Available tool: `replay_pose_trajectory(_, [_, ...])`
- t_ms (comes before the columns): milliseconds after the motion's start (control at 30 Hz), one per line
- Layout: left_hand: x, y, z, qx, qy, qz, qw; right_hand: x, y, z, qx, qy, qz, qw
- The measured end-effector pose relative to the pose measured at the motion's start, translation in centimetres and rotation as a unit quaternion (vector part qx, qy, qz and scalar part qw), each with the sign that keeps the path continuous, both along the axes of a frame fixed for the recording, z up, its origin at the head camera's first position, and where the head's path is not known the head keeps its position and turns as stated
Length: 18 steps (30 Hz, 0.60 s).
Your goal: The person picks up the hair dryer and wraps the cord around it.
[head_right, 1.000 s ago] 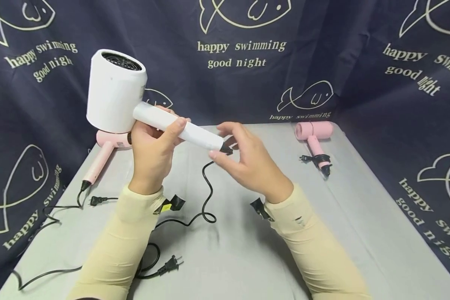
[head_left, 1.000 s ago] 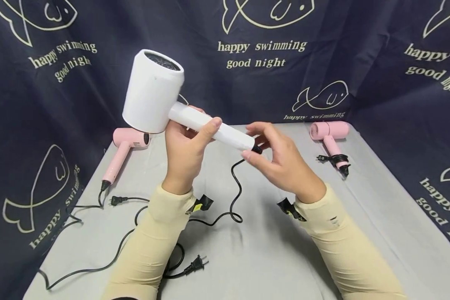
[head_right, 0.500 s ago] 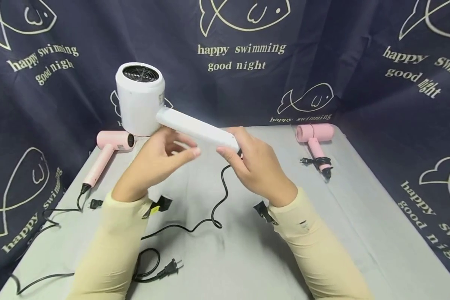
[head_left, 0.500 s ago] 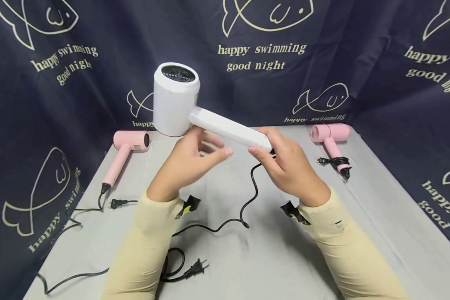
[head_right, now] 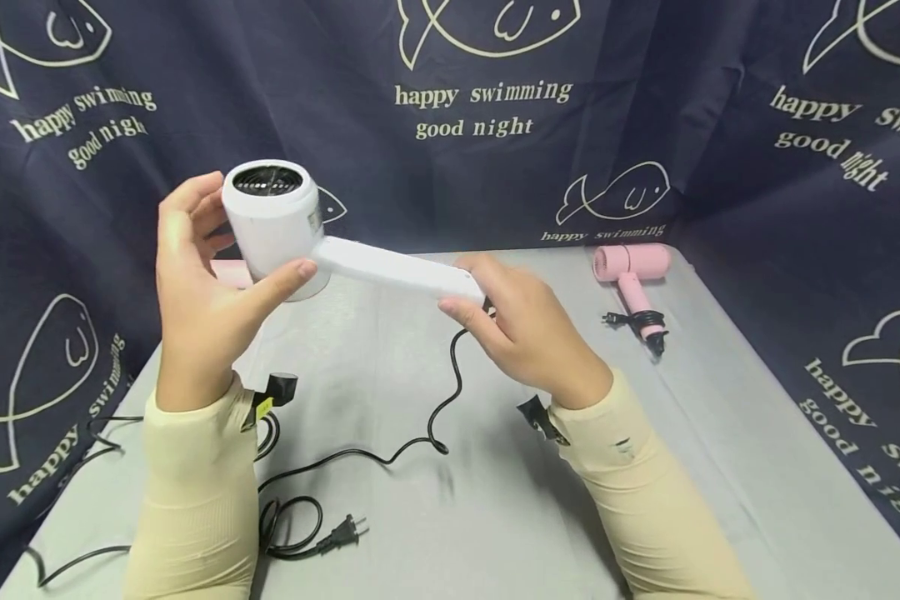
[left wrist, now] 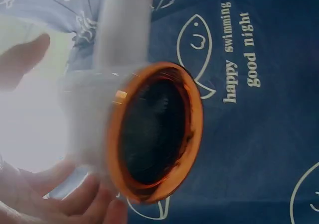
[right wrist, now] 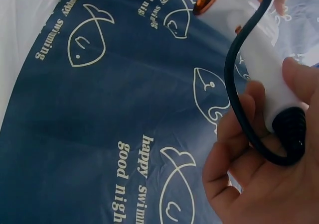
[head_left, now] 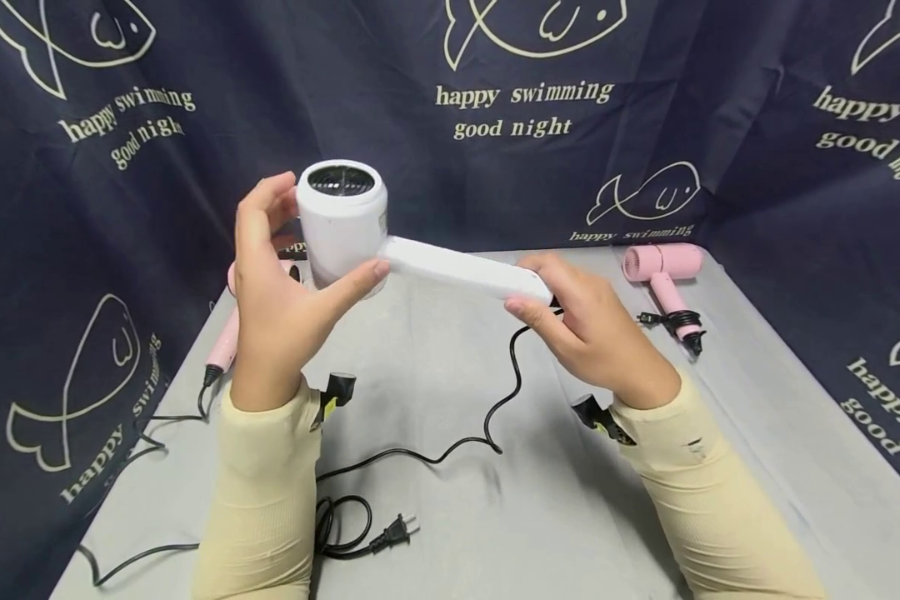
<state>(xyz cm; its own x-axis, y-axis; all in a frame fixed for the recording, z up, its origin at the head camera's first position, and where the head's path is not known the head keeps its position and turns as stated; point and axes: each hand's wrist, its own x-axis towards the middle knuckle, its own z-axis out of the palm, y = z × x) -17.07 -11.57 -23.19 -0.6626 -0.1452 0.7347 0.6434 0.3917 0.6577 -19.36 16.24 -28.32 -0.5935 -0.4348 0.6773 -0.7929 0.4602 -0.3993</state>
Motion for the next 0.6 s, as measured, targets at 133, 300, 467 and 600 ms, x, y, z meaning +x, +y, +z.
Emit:
replay_pose_trajectory(133, [-0.8, -0.4, -0.4, 0.026, -0.03, -0.051, 0.9979, 1.4, -0.7, 1.1, -0.007, -0.01, 0.033, 0.999])
replay_pose_trajectory(300, [-1.6, -0.4, -0.7, 0.057, 0.001, -0.064, 0.9963, 2.1, -1.3, 1.7, -0.045, -0.019, 0.035, 0.998])
replay_pose_trajectory(467, [-1.6, -0.5, -0.7, 0.075, 0.016, -0.022, 0.9968, 1.7, -1.3, 1.2, -0.109, -0.074, -0.007, 0.991])
replay_pose_trajectory(600, [-1.7, -0.8, -0.6, 0.111, 0.03, 0.004, 0.9933, 0.7, -1.0, -0.1, -0.071, -0.158, -0.06, 0.983])
